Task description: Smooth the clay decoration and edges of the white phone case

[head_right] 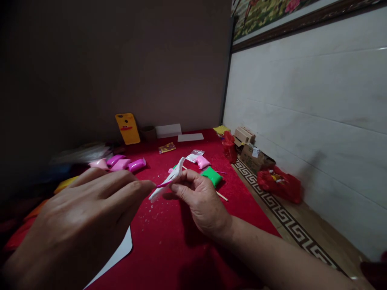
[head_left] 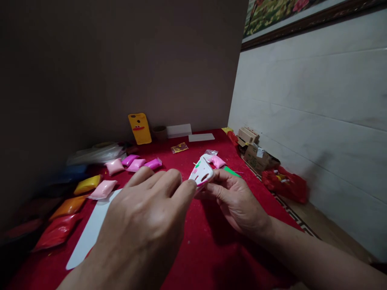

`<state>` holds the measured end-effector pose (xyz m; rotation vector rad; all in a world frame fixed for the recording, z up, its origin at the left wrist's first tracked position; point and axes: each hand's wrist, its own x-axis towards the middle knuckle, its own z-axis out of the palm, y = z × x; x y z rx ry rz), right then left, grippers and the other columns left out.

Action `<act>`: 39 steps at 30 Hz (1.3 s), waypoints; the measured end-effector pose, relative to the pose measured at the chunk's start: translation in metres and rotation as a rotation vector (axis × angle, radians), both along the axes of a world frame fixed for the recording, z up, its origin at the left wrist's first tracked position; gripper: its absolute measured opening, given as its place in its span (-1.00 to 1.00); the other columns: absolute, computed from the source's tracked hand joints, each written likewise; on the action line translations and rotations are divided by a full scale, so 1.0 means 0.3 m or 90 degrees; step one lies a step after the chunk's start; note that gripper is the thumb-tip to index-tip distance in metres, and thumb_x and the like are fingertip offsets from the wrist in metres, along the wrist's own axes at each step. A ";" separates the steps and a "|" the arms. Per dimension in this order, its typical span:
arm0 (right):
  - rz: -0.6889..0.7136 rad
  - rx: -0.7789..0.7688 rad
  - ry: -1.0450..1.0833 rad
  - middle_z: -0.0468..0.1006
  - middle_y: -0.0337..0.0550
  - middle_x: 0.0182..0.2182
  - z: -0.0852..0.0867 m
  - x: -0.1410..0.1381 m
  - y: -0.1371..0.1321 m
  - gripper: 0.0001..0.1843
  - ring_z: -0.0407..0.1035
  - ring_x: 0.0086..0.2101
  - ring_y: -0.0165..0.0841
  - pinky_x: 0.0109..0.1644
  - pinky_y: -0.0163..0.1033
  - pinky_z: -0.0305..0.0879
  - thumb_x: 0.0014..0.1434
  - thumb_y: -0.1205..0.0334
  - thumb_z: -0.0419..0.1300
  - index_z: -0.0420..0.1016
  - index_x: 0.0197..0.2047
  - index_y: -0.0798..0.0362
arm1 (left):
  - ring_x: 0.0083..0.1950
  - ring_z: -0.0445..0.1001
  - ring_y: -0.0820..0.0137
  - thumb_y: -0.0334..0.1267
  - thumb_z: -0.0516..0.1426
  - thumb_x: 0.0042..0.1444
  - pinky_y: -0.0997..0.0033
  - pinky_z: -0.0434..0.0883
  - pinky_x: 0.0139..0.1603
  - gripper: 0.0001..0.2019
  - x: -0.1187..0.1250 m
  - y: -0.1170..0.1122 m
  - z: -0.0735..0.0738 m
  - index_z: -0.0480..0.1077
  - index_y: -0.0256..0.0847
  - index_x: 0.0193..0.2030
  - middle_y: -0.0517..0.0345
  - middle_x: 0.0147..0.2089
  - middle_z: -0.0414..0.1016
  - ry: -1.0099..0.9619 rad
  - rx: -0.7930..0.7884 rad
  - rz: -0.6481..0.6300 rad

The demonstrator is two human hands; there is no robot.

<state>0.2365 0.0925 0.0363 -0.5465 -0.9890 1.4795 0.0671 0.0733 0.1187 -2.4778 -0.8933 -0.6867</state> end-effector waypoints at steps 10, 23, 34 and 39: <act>0.001 0.004 -0.007 0.51 -0.24 -0.35 0.000 0.004 0.003 -0.95 0.42 -0.32 -0.44 -0.09 -0.23 0.39 0.13 0.36 0.28 0.55 -0.29 0.05 | -0.49 0.23 0.30 -0.48 -0.06 0.15 0.20 0.14 -0.31 -0.75 0.003 0.003 -0.009 0.37 -0.14 -0.40 0.12 -0.47 0.33 0.012 0.000 0.000; -0.004 -0.010 0.022 0.52 -0.24 -0.37 -0.004 0.006 0.011 -0.92 0.43 -0.35 -0.44 -0.10 -0.19 0.38 0.09 0.34 0.33 0.55 -0.29 0.07 | -0.48 0.25 0.29 -0.52 -0.08 0.15 0.29 0.22 -0.50 -0.69 -0.001 -0.001 -0.010 0.45 -0.20 -0.35 0.11 -0.45 0.32 -0.021 -0.035 0.020; -0.001 -0.014 0.035 0.52 -0.25 -0.36 0.004 0.006 0.010 -0.94 0.43 -0.34 -0.46 -0.12 -0.24 0.38 0.09 0.33 0.33 0.55 -0.30 0.07 | -0.47 0.29 0.32 -0.52 -0.09 0.17 0.31 0.20 -0.47 -0.68 0.003 -0.002 -0.015 0.45 -0.22 -0.38 0.10 -0.46 0.34 -0.024 -0.053 0.040; 0.002 -0.019 0.046 0.51 -0.25 -0.38 0.002 0.005 0.011 -0.94 0.42 -0.34 -0.46 -0.14 -0.25 0.39 0.08 0.34 0.33 0.55 -0.32 0.06 | -0.47 0.30 0.29 -0.52 -0.11 0.17 0.30 0.20 -0.48 -0.65 0.005 0.003 -0.017 0.48 -0.23 -0.34 0.08 -0.45 0.35 -0.019 -0.047 0.043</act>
